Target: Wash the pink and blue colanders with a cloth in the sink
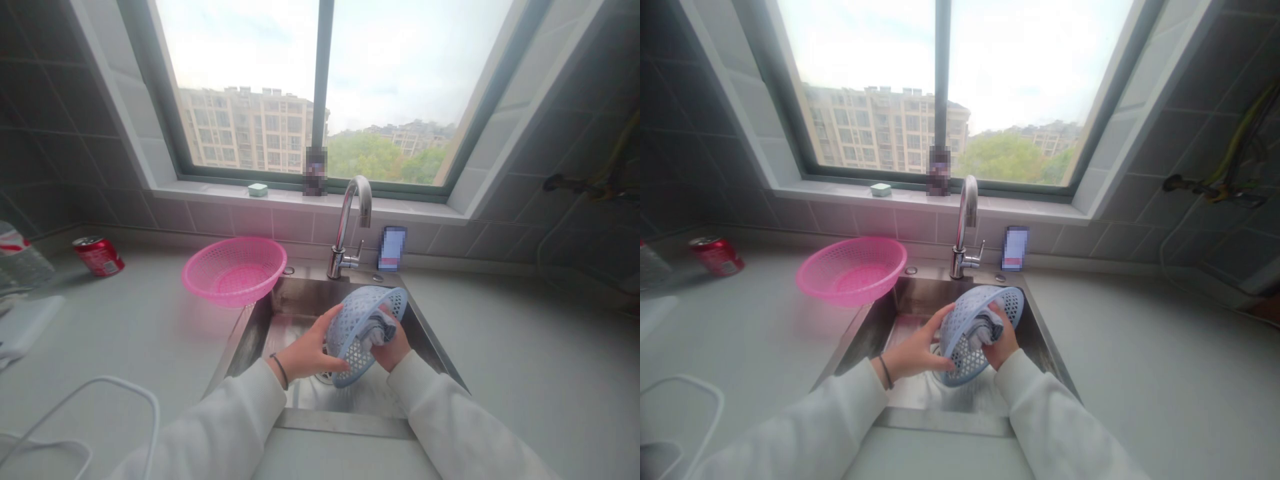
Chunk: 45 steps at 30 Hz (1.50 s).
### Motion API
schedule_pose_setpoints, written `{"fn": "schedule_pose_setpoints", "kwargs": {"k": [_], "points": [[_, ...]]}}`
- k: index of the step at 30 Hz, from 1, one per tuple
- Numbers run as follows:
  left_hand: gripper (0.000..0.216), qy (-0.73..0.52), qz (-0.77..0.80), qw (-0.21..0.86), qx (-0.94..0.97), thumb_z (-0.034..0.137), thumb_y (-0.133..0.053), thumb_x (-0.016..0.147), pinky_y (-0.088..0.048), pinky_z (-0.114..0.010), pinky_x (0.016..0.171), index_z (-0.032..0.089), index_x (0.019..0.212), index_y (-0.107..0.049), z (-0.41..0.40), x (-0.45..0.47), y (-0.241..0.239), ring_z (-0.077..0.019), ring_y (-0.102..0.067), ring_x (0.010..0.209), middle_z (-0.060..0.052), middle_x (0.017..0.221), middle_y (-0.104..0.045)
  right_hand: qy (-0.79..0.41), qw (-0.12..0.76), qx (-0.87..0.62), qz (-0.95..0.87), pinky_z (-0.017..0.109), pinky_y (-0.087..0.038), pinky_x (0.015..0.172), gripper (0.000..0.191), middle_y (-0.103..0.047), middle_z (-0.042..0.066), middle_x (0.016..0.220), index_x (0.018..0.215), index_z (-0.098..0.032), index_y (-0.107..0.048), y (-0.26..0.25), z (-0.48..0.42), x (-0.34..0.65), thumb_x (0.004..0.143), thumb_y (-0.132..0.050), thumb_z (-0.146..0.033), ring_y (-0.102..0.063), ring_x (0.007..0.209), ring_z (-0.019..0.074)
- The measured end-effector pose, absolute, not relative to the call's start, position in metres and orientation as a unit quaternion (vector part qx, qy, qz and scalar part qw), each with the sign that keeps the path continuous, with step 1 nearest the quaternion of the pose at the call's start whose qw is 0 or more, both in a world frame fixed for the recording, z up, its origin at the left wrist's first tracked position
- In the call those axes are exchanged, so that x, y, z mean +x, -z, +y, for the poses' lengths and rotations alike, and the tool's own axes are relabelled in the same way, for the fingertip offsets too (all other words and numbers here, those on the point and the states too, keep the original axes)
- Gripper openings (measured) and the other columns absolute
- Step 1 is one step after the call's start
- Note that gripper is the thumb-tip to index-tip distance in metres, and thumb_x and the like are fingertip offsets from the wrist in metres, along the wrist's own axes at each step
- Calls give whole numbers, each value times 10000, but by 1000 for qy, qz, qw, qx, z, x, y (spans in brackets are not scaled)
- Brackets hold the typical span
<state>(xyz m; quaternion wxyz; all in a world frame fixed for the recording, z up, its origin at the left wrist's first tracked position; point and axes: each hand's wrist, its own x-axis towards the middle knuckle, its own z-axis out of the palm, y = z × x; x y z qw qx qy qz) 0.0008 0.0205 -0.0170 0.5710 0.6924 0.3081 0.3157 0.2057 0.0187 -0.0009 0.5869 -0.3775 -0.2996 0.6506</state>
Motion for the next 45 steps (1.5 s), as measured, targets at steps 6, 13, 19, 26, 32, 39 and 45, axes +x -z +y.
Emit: {"fn": "schedule_pose_setpoints", "kwargs": {"k": [6, 13, 19, 26, 32, 39, 45], "points": [[1175, -357, 298, 557, 688, 337, -930, 629, -422, -557, 1128, 326, 1596, -263, 21, 1, 18, -404, -423, 1421, -147, 1629, -322, -630, 535, -395, -401, 411, -614, 885, 311, -804, 37, 912, 967, -272, -751, -3, 13, 191, 685, -846, -363, -728, 1030, 294], [1125, -326, 324, 526, 716, 352, -907, 642, -339, -558, 1185, 310, 1594, -309, 21, -2, 12, -404, -377, 1449, -140, 1584, -383, -613, 583, -380, -374, 457, -621, 868, 295, -802, 42, 861, 941, -253, -758, 3, 18, 205, 797, -712, -505, -751, 978, 305], [1129, -330, 322, 519, 720, 433, -909, 643, -314, -559, 1199, 280, 1594, -319, 22, -2, 13, -405, -376, 1448, -152, 1578, -386, -599, 529, -404, -446, 432, -563, 1002, 277, -797, 42, 960, 960, -247, -760, 5, 15, 197, 698, -846, -255, -693, 1123, 296], [1126, -364, 297, 519, 714, 502, -907, 646, -226, -546, 1250, 291, 1587, -326, 25, -2, 18, -394, -314, 1490, -126, 1620, -327, -582, 597, -387, -394, 429, -596, 925, 244, -797, 30, 970, 958, -274, -756, 4, 19, 204, 773, -768, -432, -723, 1039, 286], [974, -366, 294, 500, 728, 454, -859, 718, -291, -517, 1224, 292, 1557, -391, 23, -1, 16, -363, -393, 1434, -120, 1546, -396, -577, 524, -422, -462, 439, -546, 1009, 291, -789, 48, 1069, 1023, -248, -758, 4, 12, 192, 761, -788, -371, -698, 1081, 290], [845, -369, 309, 469, 741, 475, -820, 749, -297, -489, 1217, 262, 1500, -495, 25, -3, 15, -344, -450, 1374, -127, 1444, -462, -522, 574, -420, -470, 477, -531, 1029, 243, -784, 53, 1072, 972, -271, -769, 5, 16, 199, 752, -756, -374, -687, 1096, 316], [897, -375, 302, 462, 745, 580, -805, 740, -285, -503, 1224, 243, 1507, -486, 26, -1, 18, -364, -427, 1398, -143, 1476, -452, -558, 521, -442, -472, 454, -532, 1001, 234, -787, 68, 1023, 958, -232, -746, 0, 10, 185, 741, -739, -320, -703, 1041, 308]]}}
